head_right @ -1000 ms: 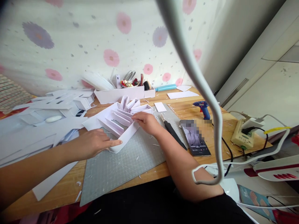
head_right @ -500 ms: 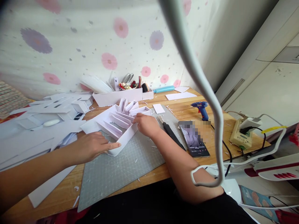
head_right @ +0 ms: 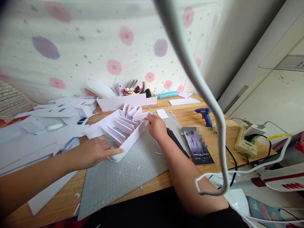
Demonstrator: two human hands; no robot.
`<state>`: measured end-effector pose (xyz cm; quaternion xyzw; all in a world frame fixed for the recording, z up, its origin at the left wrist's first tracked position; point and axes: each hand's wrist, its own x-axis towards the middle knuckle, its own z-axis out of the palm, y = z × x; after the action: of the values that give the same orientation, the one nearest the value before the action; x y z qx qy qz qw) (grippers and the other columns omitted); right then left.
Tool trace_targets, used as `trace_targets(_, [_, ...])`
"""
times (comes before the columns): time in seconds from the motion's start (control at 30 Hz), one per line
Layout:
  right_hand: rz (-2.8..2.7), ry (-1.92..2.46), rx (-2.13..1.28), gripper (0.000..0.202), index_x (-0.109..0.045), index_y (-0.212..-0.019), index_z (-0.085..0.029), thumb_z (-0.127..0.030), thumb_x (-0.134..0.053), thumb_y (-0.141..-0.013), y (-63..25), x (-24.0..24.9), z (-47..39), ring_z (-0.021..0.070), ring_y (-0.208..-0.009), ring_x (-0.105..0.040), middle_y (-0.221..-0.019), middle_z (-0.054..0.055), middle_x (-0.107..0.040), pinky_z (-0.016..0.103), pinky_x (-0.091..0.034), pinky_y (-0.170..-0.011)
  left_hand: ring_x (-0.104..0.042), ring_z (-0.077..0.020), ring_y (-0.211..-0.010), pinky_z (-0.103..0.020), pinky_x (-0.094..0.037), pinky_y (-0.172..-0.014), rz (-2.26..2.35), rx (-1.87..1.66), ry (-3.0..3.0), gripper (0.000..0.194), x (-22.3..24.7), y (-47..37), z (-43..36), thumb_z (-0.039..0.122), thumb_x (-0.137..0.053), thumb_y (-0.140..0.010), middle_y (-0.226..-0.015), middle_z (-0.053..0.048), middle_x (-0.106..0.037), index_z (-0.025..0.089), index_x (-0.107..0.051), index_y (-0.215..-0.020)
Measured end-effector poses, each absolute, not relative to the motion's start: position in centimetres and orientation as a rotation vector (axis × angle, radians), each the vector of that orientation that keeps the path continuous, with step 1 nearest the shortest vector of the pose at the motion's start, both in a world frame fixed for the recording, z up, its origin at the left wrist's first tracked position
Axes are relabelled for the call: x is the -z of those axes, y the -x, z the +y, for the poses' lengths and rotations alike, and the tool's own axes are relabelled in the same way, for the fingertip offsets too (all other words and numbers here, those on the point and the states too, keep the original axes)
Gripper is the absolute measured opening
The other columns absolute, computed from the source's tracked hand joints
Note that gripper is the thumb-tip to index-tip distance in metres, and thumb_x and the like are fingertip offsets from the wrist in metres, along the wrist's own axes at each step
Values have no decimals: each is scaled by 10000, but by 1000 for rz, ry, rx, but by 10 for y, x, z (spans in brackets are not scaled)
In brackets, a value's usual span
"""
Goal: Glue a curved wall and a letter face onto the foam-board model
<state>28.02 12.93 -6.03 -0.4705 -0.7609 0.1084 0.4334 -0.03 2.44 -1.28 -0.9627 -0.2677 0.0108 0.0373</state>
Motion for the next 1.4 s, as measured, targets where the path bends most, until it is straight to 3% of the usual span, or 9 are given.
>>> trace_targets(0.23, [-2192, 1279, -189, 386, -722, -1182, -236, -97, -519, -884, -272, 56, 118, 230, -1126, -626, -1212, 67, -692, 349, -487, -982, -536, -151, -561, -311, -275, -607, -833, -71, 2933, 470, 14, -1, 27, 58, -439, -915, -638, 24, -631, 262, -578, -1315])
trace_targets(0.67, [-2279, 1425, -191, 346, -726, -1151, -216, -118, -504, -905, -267, 51, 114, 244, -1143, -626, -1212, 66, -701, 341, -495, -938, -581, -140, -614, -283, -349, -634, -922, -95, 3005, 443, 12, -4, 26, 91, -470, -919, -704, 11, -685, 283, -594, -1298])
trace_targets(0.9, [-2283, 1480, -199, 365, -717, -1169, -220, -117, -505, -891, -267, 48, 113, 246, -1127, -638, -1241, 65, -688, 335, -499, -917, -540, -140, -538, -256, -304, -563, -959, -202, 3016, 513, 11, -2, 35, 130, -609, -852, -618, 20, -640, 319, -599, -1329])
trace_targets(1.4, [-2325, 1475, -170, 422, -703, -1207, -240, -102, -469, -884, -267, 46, 111, 261, -1146, -617, -1266, 84, -664, 358, -499, -909, -572, -154, -579, -245, -316, -580, -1004, -325, 2973, 519, 10, -2, 35, 190, -634, -866, -662, 3, -676, 316, -572, -1366])
